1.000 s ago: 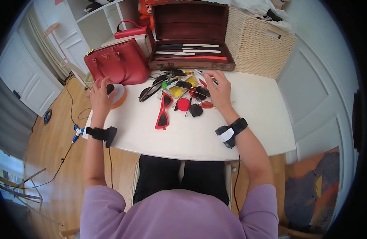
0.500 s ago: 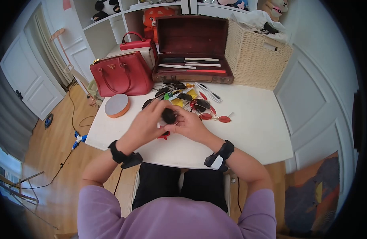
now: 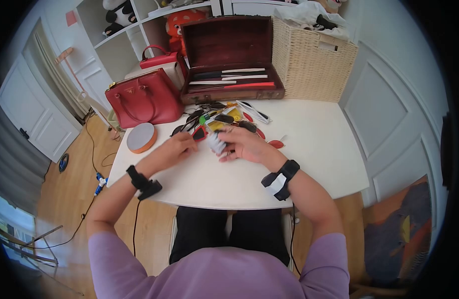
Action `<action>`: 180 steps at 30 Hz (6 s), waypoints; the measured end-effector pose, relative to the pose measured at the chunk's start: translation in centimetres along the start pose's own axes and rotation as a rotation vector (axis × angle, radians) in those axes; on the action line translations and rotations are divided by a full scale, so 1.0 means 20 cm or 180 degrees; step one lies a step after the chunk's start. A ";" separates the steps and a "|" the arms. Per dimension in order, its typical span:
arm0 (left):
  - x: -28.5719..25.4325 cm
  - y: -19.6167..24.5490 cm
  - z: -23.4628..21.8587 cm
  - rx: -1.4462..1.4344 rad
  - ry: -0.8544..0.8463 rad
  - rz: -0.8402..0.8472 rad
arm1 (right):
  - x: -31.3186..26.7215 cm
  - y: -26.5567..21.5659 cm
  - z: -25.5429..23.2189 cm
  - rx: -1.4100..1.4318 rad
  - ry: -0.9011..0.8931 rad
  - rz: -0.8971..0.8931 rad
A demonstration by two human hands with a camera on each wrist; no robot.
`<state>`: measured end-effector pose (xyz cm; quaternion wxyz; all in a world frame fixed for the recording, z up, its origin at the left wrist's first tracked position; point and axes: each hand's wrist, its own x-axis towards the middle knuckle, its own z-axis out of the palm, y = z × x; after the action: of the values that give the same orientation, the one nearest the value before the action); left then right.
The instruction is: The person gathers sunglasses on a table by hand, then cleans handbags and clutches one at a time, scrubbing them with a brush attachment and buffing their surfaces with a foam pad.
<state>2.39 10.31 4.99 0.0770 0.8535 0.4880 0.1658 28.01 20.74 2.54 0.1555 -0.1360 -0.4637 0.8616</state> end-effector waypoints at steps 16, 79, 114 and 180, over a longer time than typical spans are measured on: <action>-0.03 -0.75 -0.80 0.3050 0.1084 -0.1079 | 0.01 0.05 0.02 -0.1200 0.0263 -0.0665; -0.19 0.55 -0.39 0.0057 0.1869 0.0238 | -0.95 0.07 0.40 -0.0469 0.2062 -0.3295; -0.10 0.31 -0.55 -0.2404 0.0413 -0.0958 | -0.19 -0.14 0.96 -0.5669 0.1905 -0.3687; -0.02 0.47 -0.45 -0.1476 0.1698 -0.0335 | -0.51 -0.17 0.79 -0.2785 0.2317 -0.5041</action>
<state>6.54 4.87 16.03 0.1470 0.7136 0.4837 0.4849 31.89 6.51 14.83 0.7591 -0.0886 -0.6235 0.1647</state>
